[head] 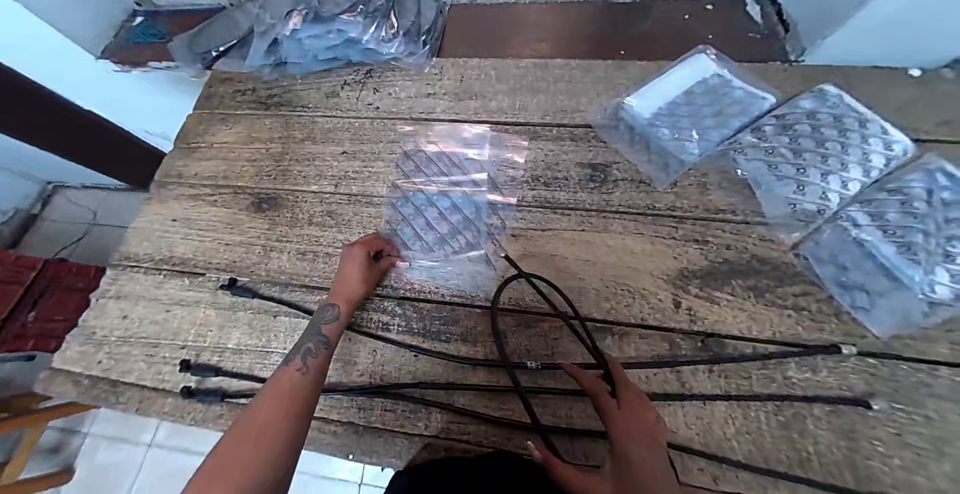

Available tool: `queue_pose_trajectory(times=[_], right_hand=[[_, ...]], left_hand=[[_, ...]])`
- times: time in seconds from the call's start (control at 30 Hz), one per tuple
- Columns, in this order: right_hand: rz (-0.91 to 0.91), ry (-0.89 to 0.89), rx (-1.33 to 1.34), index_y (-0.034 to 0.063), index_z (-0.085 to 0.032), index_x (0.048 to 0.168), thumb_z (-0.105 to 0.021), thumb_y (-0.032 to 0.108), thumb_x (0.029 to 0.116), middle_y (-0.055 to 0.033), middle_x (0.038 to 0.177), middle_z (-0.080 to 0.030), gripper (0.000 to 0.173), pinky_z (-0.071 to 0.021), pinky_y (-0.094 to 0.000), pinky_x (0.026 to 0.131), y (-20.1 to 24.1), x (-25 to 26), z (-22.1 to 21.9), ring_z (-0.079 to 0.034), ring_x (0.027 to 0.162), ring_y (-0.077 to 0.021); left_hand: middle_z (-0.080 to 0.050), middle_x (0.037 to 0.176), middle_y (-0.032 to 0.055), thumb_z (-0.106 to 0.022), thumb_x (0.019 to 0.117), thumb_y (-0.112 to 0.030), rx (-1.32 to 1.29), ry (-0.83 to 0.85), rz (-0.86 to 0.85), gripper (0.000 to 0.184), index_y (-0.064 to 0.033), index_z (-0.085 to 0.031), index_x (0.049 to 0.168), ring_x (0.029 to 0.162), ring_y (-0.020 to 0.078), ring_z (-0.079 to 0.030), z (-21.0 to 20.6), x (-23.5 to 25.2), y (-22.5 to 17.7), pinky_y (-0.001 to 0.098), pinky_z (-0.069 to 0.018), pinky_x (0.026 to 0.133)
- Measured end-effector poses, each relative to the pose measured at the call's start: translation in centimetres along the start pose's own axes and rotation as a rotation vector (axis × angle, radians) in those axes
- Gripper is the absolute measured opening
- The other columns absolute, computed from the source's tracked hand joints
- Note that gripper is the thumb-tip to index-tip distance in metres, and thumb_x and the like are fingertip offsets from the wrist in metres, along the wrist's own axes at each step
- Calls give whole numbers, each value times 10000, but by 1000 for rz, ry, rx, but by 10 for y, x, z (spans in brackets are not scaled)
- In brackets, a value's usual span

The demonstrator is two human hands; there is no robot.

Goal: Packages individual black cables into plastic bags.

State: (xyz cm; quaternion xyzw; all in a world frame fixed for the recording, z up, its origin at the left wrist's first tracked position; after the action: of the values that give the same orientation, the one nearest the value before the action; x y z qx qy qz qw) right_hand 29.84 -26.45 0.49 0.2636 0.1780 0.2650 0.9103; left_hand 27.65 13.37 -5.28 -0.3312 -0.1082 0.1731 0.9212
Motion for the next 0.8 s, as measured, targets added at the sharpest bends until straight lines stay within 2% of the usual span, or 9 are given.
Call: queue_pose_trajectory(times=[0.17, 0.23, 0.3, 0.37, 0.43, 0.57, 0.7, 0.73, 0.8], right_hand=[[28, 63, -43, 173, -646, 1381, -815, 703, 630, -389, 1550, -329, 935, -389, -710, 983, 18, -7, 4, -494, 1265, -583], [36, 114, -78, 183, -634, 1404, -808, 697, 653, -392, 1567, -298, 927, -367, -723, 1003, 22, -15, 5, -456, 1300, -608], [64, 162, -98, 192, -623, 1427, -809, 686, 666, -398, 1569, -289, 926, -354, -744, 997, 30, -25, 5, -444, 1300, -628], [109, 202, -101, 210, -624, 1427, -812, 678, 671, -401, 1565, -293, 908, -346, -749, 999, 40, -33, -1, -439, 1303, -628], [154, 184, -85, 237, -651, 1394, -829, 676, 646, -386, 1561, -317, 885, -353, -738, 1006, 48, -34, -9, -443, 1312, -610], [128, -132, -80, 230, -740, 1248, -816, 676, 591, -342, 1486, -460, 798, -423, -734, 908, 33, -18, -10, -550, 1198, -572], [-46, -113, 44, 245, -759, 1222, -810, 609, 687, -340, 1494, -445, 649, -408, -730, 935, 20, -30, -24, -519, 1232, -569], [-60, -130, 71, 215, -767, 1206, -810, 582, 699, -341, 1459, -482, 628, -415, -722, 942, 22, -32, -28, -530, 1223, -563], [-90, -208, 71, 47, -751, 1172, -806, 467, 709, -338, 1274, -612, 628, -432, -710, 954, 24, -27, -33, -582, 1161, -546]], left_hand=[[-704, 1005, 185, -608, 1005, -53, 107, 53, -98, 123, 29, -660, 1081, 943, 328, -711, -2, -4, -68, 531, -572, 877], [-684, 1135, 226, -549, 1000, 8, 263, 29, -217, 194, 63, -643, 1161, 1083, 384, -684, -4, -15, -87, 527, -547, 967], [-693, 1174, 225, -574, 971, 11, 365, -88, -356, 178, 63, -706, 1079, 1145, 411, -656, -4, -31, -94, 539, -520, 1008], [-696, 1249, 165, -620, 946, -20, 466, -180, -435, 230, 4, -736, 1143, 1124, 399, -659, -9, -57, -105, 566, -519, 966], [-658, 1368, 93, -689, 898, -54, 513, -233, -485, 308, -60, -744, 1202, 990, 341, -681, -25, -88, -128, 540, -522, 827], [-669, 1367, 32, -661, 879, -4, 402, -215, -550, 418, -112, -718, 1278, 824, 252, -710, -53, -132, -180, 410, -572, 645], [-677, 1355, 27, -619, 900, 48, 336, -63, -597, 412, -88, -710, 1278, 832, 223, -732, -77, -152, -212, 362, -597, 643], [-679, 1352, 26, -619, 897, 49, 326, -42, -620, 395, -83, -718, 1256, 828, 220, -733, -79, -159, -222, 363, -597, 644], [-683, 1345, 23, -610, 913, 17, 284, -106, -692, 354, -96, -735, 1224, 803, 198, -722, -77, -179, -242, 341, -589, 633]])
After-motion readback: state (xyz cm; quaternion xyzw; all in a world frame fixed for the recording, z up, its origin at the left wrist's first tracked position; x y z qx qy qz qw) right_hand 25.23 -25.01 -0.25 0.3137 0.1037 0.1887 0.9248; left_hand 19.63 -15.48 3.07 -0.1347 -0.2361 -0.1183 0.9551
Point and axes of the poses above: each hand's wrist, its own x-axis towards the middle knuckle, its own z-axis out of the back of the hand, y = z × x, the point moved 10 cm from there along x, towards the middle knuckle
